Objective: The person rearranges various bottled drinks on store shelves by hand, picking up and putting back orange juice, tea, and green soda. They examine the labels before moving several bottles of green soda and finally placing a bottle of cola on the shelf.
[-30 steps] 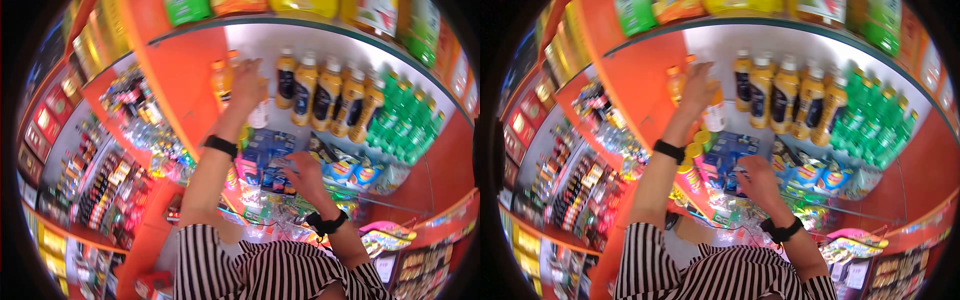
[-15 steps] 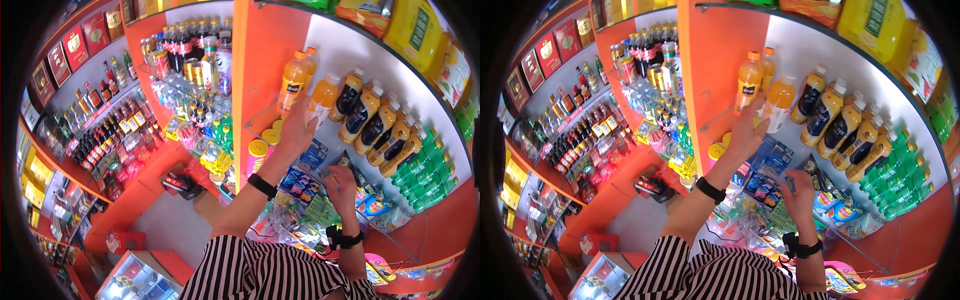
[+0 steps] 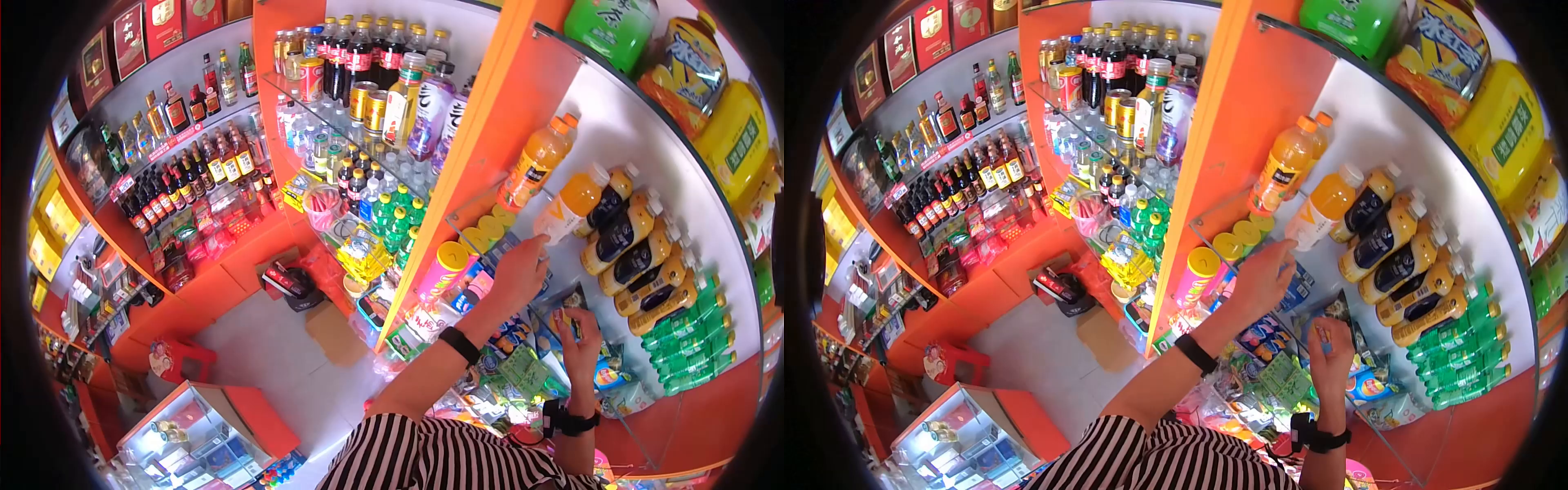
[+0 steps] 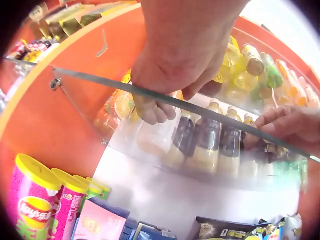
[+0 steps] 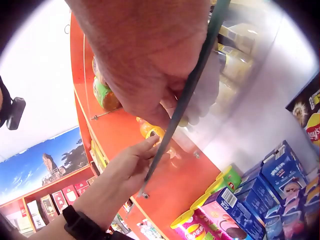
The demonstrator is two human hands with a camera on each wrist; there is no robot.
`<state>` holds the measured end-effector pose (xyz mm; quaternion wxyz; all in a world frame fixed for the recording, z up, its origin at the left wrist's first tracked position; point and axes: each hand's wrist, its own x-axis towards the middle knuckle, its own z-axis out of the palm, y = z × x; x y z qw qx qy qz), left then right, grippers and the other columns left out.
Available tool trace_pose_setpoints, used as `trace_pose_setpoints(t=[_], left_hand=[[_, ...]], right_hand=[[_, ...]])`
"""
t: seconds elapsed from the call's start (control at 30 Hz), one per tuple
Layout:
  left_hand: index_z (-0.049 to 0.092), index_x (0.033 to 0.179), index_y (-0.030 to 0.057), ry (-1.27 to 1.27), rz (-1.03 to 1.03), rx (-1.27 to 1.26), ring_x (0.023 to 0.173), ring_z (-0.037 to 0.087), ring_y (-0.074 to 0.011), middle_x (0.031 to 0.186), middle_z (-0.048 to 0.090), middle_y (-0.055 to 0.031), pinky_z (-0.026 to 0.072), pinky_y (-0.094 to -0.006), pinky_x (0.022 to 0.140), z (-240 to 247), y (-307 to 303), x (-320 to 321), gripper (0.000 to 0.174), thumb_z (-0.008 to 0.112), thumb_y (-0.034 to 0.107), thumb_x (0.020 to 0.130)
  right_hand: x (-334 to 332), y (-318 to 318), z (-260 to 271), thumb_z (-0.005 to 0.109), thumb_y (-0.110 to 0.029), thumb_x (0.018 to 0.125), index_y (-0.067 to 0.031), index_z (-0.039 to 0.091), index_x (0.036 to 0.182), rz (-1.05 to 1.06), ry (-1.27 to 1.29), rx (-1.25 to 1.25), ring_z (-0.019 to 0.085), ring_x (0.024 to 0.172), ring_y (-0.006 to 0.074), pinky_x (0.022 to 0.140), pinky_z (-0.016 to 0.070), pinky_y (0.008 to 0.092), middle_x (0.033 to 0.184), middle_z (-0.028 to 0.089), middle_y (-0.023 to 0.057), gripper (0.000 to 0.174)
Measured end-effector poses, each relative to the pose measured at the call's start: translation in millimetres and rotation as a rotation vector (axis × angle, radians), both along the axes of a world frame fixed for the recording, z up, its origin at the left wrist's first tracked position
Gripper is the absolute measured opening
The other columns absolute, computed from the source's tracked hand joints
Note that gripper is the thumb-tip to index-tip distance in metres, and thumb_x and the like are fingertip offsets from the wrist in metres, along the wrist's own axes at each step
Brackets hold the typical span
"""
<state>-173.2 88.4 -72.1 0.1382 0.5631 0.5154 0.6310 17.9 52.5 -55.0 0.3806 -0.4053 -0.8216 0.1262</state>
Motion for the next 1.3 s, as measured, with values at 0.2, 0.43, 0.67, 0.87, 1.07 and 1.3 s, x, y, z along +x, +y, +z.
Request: trace_pose_setpoints(t=[0.2, 0.43, 0.67, 0.87, 1.07, 1.3], left_hand=[[0.052, 0.113, 0.0023, -0.015, -0.019, -0.014, 0.083, 0.062, -0.0324, 0.09, 0.063, -0.0154, 0.0481, -0.0406, 0.07, 3.3, -3.1, 0.6, 0.035, 0.059, 0.01, 0.08], [0.055, 0.109, 0.0059, -0.021, -0.057, -0.123, 0.08, 0.062, -0.0344, 0.09, 0.063, -0.0164, 0.0486, -0.0427, 0.067, 15.5, 0.6, -31.2, 0.03, 0.059, 0.014, 0.08], [0.058, 0.097, 0.008, 0.154, 0.135, -0.136, 0.074, 0.062, -0.0324, 0.081, 0.061, -0.0142, 0.0503, -0.0422, 0.062, 7.1, 13.6, -63.5, 0.02, 0.058, 0.018, 0.08], [0.059, 0.092, 0.0089, 0.264, 0.257, -0.079, 0.068, 0.062, -0.0244, 0.072, 0.058, -0.0064, 0.0501, -0.0364, 0.052, 0.4, 17.0, -57.7, 0.018, 0.057, 0.015, 0.075], [0.057, 0.088, 0.0079, 0.213, 0.233, 0.002, 0.065, 0.061, -0.024, 0.07, 0.054, -0.0058, 0.0494, -0.0347, 0.05, -1.0, 17.0, -59.6, 0.017, 0.057, 0.012, 0.071], [0.055, 0.087, 0.0078, 0.222, 0.194, -0.008, 0.064, 0.061, -0.0234, 0.07, 0.053, -0.0057, 0.0492, -0.0342, 0.05, -0.9, 20.3, -66.5, 0.018, 0.058, 0.012, 0.07]], right_hand=[[-6.0, -3.1, 4.4, 0.061, -0.004, 0.075, -0.0025, 0.059, 0.092, 0.014, -0.003, 0.0, 0.057, 0.089, 0.0274, 0.08, 0.0437, 0.0346, 0.094, 0.059, 0.0132, 0.017], [-34.0, -3.0, 15.8, 0.066, -0.004, 0.068, -0.0035, 0.058, 0.101, 0.039, -0.164, -0.069, 0.055, 0.092, 0.0286, 0.081, 0.0444, 0.0355, 0.102, 0.056, 0.0147, 0.034], [-100.3, 9.6, 21.2, 0.074, -0.009, 0.064, -0.0011, 0.051, 0.116, 0.161, -0.474, 0.082, 0.049, 0.105, 0.0369, 0.087, 0.0432, 0.0418, 0.115, 0.05, 0.0193, 0.056], [-121.2, 25.4, 18.0, 0.067, -0.004, 0.069, 0.0027, 0.037, 0.127, 0.187, -0.62, 0.066, 0.04, 0.11, 0.0422, 0.093, 0.0348, 0.0469, 0.121, 0.04, 0.0233, 0.065], [-126.3, 28.1, 11.5, 0.058, 0.004, 0.07, 0.0087, 0.038, 0.122, 0.139, -0.727, 0.129, 0.038, 0.11, 0.0467, 0.091, 0.0346, 0.0513, 0.122, 0.038, 0.0269, 0.056], [-131.6, 29.9, 12.0, 0.053, 0.008, 0.069, 0.0079, 0.042, 0.12, 0.106, -0.759, 0.092, 0.036, 0.112, 0.0475, 0.093, 0.0347, 0.0515, 0.123, 0.037, 0.0268, 0.052]])
